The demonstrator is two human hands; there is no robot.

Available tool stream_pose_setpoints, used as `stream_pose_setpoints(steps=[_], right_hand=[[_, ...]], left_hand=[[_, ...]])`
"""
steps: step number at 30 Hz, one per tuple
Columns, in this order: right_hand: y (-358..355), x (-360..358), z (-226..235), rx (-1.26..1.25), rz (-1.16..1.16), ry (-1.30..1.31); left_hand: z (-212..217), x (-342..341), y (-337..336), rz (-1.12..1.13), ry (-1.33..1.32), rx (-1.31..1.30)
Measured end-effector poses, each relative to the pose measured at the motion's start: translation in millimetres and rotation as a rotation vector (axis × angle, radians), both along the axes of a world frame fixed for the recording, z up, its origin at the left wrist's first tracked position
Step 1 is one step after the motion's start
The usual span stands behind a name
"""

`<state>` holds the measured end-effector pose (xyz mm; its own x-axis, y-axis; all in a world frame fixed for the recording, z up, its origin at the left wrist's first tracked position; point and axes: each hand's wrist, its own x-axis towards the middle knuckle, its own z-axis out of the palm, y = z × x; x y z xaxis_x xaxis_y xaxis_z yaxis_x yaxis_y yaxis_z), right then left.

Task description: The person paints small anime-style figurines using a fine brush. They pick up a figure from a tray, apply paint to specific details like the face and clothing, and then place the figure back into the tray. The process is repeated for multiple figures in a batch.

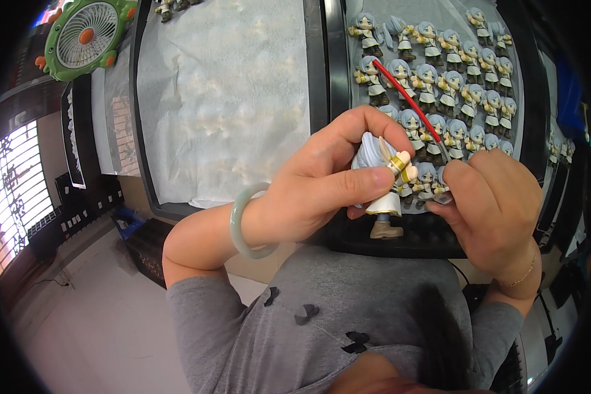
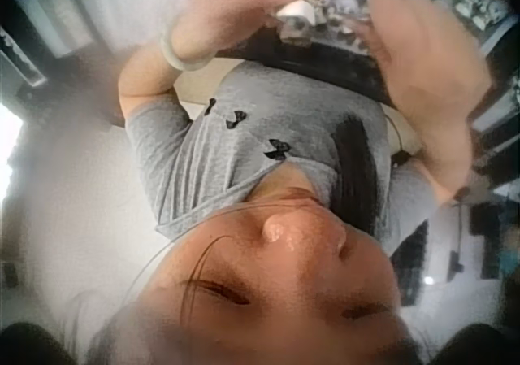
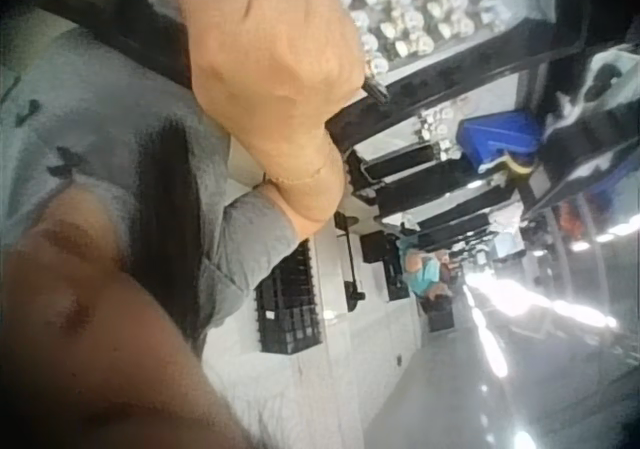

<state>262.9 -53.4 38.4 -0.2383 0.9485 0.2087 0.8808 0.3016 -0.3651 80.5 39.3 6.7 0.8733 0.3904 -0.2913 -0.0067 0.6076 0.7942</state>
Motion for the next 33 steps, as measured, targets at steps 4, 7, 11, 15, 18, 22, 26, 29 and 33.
stream_pose_setpoints(steps=[4,7,11,15,18,22,26,29,33], right_hand=[[2.1,-5.9,-2.2,0.033,-0.020,-0.065],[3.4,-7.9,-4.7,0.081,-0.022,-0.111],[4.4,-9.9,-6.4,0.093,-0.033,-0.111],[3.5,-10.2,-7.6,0.072,-0.048,-0.119],[3.4,-11.1,-8.5,0.061,-0.059,-0.117],[2.7,-11.8,-10.2,0.065,-0.073,-0.111],[0.6,-12.7,-8.2,0.047,-0.076,-0.125],[0.0,-12.3,-7.9,0.042,-0.072,-0.126],[1.3,-12.9,-10.8,0.065,-0.088,-0.100]], left_hand=[[1.6,-1.3,-1.4,-0.029,0.035,0.032],[1.8,-0.8,-2.0,-0.044,0.050,0.036],[1.1,-0.8,-2.9,-0.049,0.038,0.021],[7.4,-0.3,-0.9,-0.066,0.071,-0.007],[6.2,-0.3,-3.3,-0.036,0.067,0.014],[4.6,0.9,-5.5,-0.002,0.016,0.020],[1.7,1.1,-4.3,-0.015,-0.042,-0.017],[2.2,1.3,-5.7,0.001,-0.061,-0.031],[1.7,-1.1,-4.3,-0.010,-0.049,-0.011]])
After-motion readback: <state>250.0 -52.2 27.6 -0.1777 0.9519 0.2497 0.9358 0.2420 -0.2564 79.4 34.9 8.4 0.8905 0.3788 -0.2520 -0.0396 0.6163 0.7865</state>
